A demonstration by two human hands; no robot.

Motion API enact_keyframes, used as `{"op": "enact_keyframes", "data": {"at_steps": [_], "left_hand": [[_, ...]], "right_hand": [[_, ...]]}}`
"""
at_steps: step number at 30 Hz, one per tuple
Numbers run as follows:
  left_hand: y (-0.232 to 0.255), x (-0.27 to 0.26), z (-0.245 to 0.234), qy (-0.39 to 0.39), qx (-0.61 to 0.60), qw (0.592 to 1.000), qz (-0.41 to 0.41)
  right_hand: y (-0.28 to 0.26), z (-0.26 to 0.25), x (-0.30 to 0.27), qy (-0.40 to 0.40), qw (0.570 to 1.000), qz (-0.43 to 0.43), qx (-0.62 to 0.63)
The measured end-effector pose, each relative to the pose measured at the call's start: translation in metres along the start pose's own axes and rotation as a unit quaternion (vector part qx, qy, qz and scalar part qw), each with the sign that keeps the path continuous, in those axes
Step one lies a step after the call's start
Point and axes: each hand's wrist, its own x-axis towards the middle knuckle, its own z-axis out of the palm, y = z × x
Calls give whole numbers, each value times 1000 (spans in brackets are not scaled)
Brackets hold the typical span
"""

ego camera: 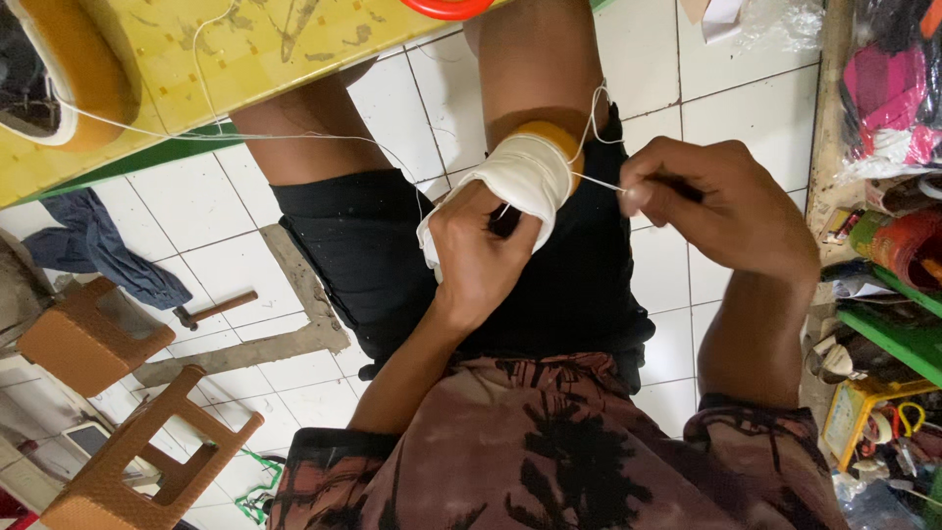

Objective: The person sits and sews a white and yellow shoe using a needle and white thread. They repeatedly pull the thread through the shoe's sole and upper, tightening the stitches by hand.

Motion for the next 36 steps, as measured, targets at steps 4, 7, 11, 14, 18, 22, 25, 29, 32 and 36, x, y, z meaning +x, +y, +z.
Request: {"op": "enact_keyframes", "data": {"at_steps": [4, 7, 11, 14, 18, 22, 25, 29, 32, 36], "left_hand": [[10, 3, -20, -38, -41, 996, -65], [14, 7, -36, -116, -83, 982, -126], [16, 5, -50, -176, -79, 973, -129], [18, 4, -49, -171, -79, 973, -132], [27, 5, -53, -186, -64, 973, -122], [20, 2, -63, -237, -164, 946, -151], [9, -5, -59, -262, -175, 931, -184], [16, -1, -53, -199, -94, 970, -99], [14, -1, -51, -182, -69, 979, -61], [12, 0, -53, -191, -47, 980, -17]], "right_hand": [[-19, -8, -2, -111, 983, 69, -127], [-17, -5, -9, -59, 990, -14, -124], [-16, 2, -12, 35, 970, -117, -212], [-16, 15, -3, 124, 956, -174, -201], [-22, 35, 14, 251, 928, -194, -193], [-17, 40, 24, 239, 938, -194, -157], [-11, 43, 32, 212, 951, -184, -132], [-6, 44, 30, 174, 969, -152, -85], [16, 41, 13, 66, 988, -133, 33], [93, 18, -21, -43, 970, -90, 223]]}}
